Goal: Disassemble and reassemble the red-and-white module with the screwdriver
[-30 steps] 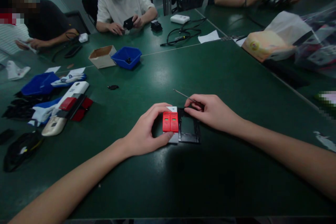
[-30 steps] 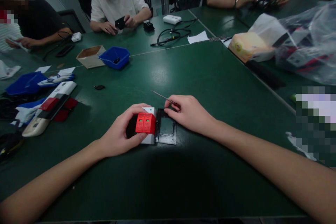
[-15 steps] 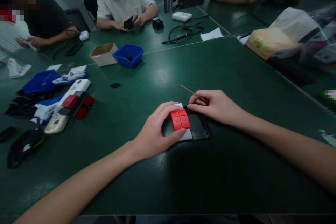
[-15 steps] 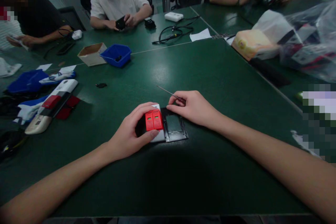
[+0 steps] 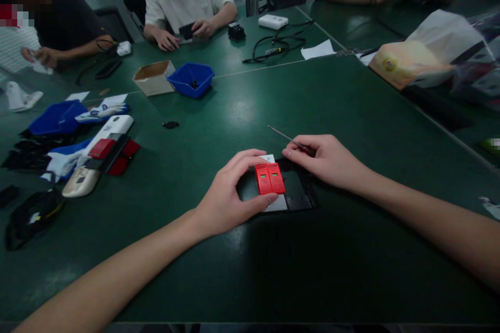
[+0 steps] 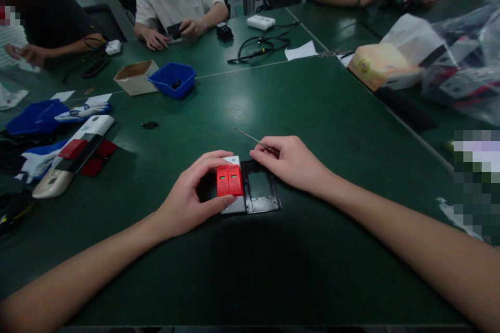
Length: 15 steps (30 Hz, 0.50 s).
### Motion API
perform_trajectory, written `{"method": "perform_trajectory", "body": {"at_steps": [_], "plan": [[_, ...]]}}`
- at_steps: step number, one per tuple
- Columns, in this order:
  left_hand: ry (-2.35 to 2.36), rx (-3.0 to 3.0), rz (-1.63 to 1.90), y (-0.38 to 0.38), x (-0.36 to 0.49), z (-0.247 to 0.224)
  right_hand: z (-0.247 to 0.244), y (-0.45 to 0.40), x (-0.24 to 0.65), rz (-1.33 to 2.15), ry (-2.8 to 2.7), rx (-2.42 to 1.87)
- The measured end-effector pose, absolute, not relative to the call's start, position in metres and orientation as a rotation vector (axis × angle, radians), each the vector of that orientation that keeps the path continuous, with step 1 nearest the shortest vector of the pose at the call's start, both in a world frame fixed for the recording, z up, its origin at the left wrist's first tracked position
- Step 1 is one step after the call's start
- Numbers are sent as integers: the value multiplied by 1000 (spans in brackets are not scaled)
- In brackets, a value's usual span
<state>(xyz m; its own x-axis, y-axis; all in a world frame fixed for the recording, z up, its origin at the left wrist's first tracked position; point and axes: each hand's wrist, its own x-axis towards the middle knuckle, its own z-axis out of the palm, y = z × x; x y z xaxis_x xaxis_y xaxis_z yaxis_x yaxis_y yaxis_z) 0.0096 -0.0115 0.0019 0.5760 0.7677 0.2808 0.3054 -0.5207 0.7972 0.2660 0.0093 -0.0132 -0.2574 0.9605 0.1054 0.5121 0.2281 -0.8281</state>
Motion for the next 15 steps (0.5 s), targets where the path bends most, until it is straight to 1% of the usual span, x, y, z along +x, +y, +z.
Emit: {"method": "perform_trajectory", "body": {"at_steps": [5,8,10,12,15], "plan": [[831,2132,830,-11,10,2,-13,8,267,902,-1874,-1359],[891,2254,853,9,-4,3,-12,7,267,912,-1882,-1360],[1091,2431,870,35,-25,4,-11,7,267,919,-1885,-1356],[1416,2533,869,65,-55,4,-11,8,267,924,-1885,-1351],[1923,2423,805,104,-104,1,-11,8,267,925,-1891,-1337]]}}
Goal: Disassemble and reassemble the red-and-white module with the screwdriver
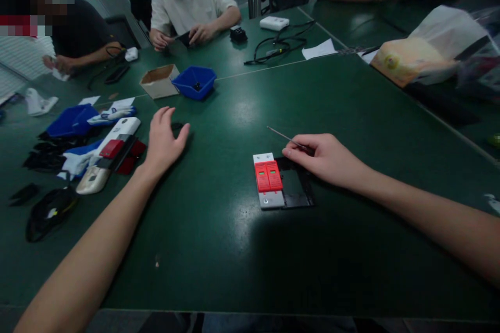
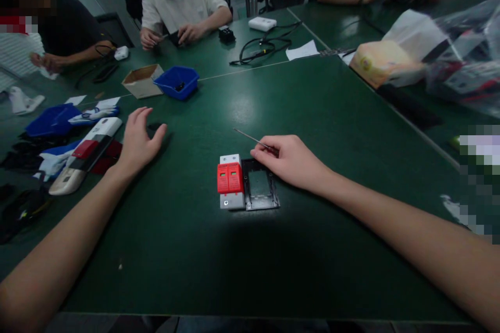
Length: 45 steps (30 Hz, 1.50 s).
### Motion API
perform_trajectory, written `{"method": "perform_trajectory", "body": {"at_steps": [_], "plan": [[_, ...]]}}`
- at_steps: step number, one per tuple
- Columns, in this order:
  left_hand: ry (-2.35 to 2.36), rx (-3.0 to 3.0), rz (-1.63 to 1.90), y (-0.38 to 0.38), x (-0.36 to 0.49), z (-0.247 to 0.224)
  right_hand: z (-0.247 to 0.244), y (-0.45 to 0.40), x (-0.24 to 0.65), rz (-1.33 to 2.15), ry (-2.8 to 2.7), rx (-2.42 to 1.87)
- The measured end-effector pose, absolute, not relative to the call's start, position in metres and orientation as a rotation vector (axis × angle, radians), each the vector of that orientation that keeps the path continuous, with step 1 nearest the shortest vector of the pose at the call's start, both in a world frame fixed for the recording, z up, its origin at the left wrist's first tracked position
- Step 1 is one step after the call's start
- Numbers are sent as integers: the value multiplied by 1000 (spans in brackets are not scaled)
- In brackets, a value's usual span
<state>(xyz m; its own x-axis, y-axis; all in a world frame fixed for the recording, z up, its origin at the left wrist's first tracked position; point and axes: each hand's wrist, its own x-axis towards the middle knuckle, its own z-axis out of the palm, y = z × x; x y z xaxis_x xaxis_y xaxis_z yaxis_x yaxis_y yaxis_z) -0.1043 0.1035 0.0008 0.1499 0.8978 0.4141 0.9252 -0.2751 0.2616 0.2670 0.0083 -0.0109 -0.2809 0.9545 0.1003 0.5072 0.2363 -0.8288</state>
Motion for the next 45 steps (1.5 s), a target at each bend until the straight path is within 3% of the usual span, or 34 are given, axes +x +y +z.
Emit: {"method": "perform_trajectory", "body": {"at_steps": [6,18,32,36,42,45], "plan": [[-2016,-2391,-470,112,-128,-4,-12,8,267,931,-1892,-1334],[-780,-3275,-394,48,-43,4,-8,17,283,569,-2081,-1365],[-541,-3298,-431,38,-38,2,-14,18,285,398,-2201,-1328],[-599,-3308,-588,34,-35,1,-14,17,285,377,-2217,-1310],[-963,-3257,-1231,13,-15,6,-15,16,283,383,-2229,-1323],[-1168,-3255,-1247,0,-2,8,-17,17,283,374,-2235,-1323]]}}
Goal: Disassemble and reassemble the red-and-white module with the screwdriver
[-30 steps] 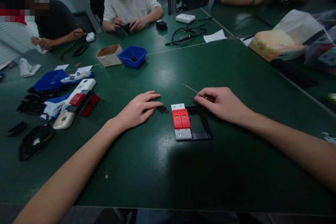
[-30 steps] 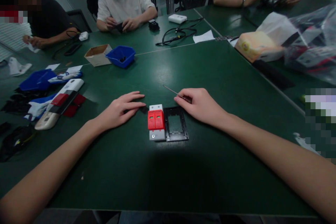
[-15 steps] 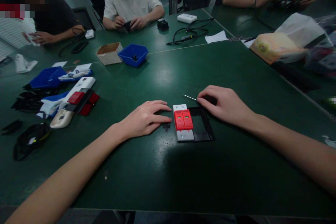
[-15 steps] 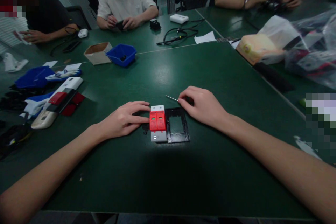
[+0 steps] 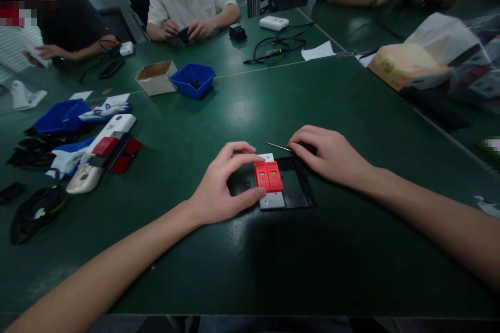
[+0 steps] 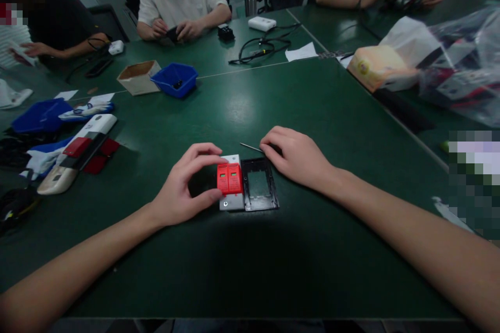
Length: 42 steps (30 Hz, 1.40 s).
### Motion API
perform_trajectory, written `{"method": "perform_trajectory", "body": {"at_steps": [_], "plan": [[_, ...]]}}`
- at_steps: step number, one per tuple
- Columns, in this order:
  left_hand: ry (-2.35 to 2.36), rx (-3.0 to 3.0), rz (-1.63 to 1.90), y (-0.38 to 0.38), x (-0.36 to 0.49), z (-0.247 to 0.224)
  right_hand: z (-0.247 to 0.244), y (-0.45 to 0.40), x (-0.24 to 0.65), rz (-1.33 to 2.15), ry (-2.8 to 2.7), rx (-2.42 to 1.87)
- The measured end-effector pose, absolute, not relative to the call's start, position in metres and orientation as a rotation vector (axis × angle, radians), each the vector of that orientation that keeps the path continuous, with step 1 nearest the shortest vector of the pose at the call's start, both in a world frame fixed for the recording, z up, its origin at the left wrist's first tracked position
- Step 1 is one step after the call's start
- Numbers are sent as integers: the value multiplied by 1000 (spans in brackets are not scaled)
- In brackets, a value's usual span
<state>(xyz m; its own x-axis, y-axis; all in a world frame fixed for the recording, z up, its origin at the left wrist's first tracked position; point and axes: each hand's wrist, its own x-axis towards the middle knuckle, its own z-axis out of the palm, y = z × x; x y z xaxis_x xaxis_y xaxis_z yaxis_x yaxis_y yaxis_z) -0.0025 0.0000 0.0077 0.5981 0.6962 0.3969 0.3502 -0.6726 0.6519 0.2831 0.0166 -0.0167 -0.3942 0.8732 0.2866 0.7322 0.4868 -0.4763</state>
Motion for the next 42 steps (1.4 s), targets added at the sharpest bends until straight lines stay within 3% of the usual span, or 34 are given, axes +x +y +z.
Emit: {"method": "perform_trajectory", "body": {"at_steps": [42], "plan": [[805,2202,778,-5,2,4,-18,16,283,348,-2260,-1320]]}}
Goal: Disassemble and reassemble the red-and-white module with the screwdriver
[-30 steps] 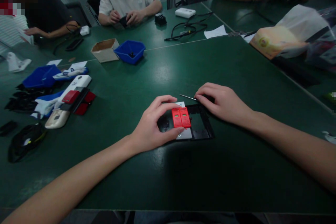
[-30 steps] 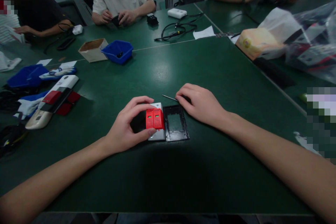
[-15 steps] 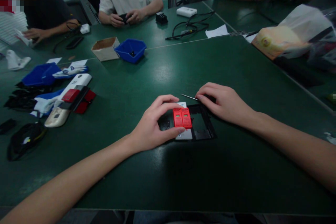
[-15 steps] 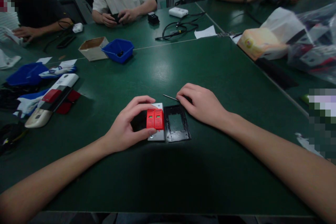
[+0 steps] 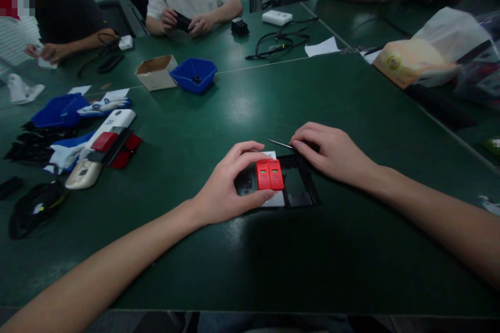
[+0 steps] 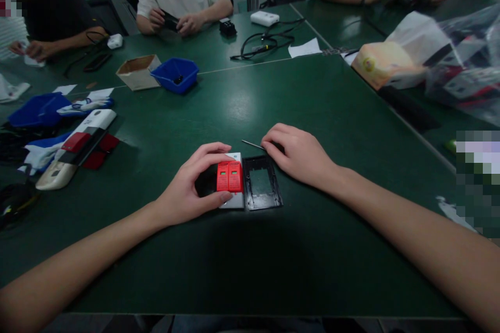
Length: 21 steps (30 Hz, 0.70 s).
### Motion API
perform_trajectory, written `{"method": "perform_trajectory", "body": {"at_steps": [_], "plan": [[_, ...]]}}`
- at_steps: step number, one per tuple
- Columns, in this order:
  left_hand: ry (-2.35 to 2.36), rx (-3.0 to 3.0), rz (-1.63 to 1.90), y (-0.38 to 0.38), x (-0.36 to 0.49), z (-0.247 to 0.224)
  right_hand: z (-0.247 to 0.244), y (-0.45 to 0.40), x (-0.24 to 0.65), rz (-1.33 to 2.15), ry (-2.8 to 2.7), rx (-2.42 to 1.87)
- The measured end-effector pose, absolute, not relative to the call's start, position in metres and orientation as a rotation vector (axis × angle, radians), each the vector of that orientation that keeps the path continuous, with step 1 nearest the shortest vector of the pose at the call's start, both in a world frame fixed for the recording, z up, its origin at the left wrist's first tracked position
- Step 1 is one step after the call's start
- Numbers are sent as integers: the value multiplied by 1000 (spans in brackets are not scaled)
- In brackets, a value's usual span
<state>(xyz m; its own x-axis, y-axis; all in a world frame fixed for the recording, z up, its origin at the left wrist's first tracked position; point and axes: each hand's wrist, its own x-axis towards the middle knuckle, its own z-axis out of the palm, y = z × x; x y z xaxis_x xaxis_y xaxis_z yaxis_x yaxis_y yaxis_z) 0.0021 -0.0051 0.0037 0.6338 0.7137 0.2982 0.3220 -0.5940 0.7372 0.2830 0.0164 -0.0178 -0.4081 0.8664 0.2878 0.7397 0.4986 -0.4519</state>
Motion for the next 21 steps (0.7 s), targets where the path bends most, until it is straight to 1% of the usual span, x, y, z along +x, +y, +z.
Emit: {"method": "perform_trajectory", "body": {"at_steps": [12,21], "plan": [[750,2214,750,-6,3,5,-21,16,283,287,-2260,-1294],[667,2248,632,-5,2,6,-20,16,283,290,-2264,-1300]]}}
